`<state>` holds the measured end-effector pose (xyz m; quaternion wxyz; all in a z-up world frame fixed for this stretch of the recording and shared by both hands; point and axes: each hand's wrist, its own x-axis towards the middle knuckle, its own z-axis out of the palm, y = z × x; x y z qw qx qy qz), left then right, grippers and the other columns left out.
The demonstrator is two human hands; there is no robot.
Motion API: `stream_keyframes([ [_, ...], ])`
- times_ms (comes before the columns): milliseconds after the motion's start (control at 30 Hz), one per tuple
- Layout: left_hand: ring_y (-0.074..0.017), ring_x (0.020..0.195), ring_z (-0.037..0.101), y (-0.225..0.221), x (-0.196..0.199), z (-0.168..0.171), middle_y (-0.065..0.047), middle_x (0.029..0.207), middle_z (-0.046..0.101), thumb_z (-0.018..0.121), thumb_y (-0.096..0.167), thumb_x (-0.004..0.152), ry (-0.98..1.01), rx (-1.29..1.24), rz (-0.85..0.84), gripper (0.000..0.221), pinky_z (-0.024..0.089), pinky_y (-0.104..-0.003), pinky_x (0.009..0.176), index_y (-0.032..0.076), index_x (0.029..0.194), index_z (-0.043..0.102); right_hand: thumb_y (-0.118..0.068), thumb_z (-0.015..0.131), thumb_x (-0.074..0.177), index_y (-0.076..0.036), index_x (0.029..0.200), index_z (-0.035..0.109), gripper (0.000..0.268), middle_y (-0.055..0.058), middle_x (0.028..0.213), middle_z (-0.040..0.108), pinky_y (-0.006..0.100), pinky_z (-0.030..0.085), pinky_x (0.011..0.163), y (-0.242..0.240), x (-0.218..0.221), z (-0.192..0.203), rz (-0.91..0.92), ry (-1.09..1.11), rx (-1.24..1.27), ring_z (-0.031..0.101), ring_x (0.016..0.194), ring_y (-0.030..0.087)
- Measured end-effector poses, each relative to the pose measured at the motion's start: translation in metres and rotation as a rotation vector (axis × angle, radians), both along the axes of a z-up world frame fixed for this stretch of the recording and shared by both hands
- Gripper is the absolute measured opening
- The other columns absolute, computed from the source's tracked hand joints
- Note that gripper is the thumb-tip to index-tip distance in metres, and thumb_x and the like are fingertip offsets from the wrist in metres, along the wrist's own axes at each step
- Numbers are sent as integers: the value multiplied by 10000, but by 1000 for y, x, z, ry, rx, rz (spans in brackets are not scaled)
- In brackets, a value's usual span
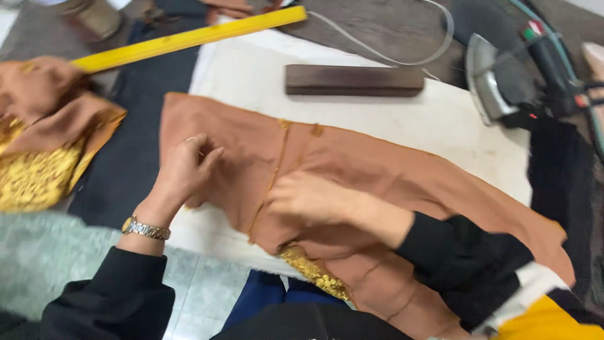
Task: Ironing and pressing the details of a brown dress with gold lace using a steam iron and a wooden block.
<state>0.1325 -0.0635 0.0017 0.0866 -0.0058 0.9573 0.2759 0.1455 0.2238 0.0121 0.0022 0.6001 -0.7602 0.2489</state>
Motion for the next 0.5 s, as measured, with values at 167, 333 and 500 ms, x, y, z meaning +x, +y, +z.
stream_keyframes([
  [167, -245, 717, 690, -29, 65, 34, -45, 799, 687, 633, 320, 921, -61, 72, 181, 207, 524, -381, 617, 120, 879, 661, -369, 685, 753, -297, 965, 538, 268, -128, 1131, 538, 396, 390, 944, -77, 37, -32, 481, 188, 199, 462, 1103, 148],
  [333, -287, 711, 694, -47, 133, 31, -94, 810, 713, 668, 264, 869, -148, 157, 285, 177, 520, -411, 598, 96, 919, 685, -468, 818, 552, -251, 924, 600, 482, -85, 1068, 545, 474, 328, 1024, -85, 32, -34, 678, 148, 406, 443, 1148, 174],
  [500, -354, 761, 709, -26, 167, 32, -161, 802, 740, 660, 244, 846, -266, 289, 274, 198, 533, -448, 655, 93, 962, 717, -535, 797, 544, -216, 902, 616, 513, -43, 960, 562, 473, 333, 994, -73, 19, -29, 724, 177, 511, 467, 1128, 162],
])
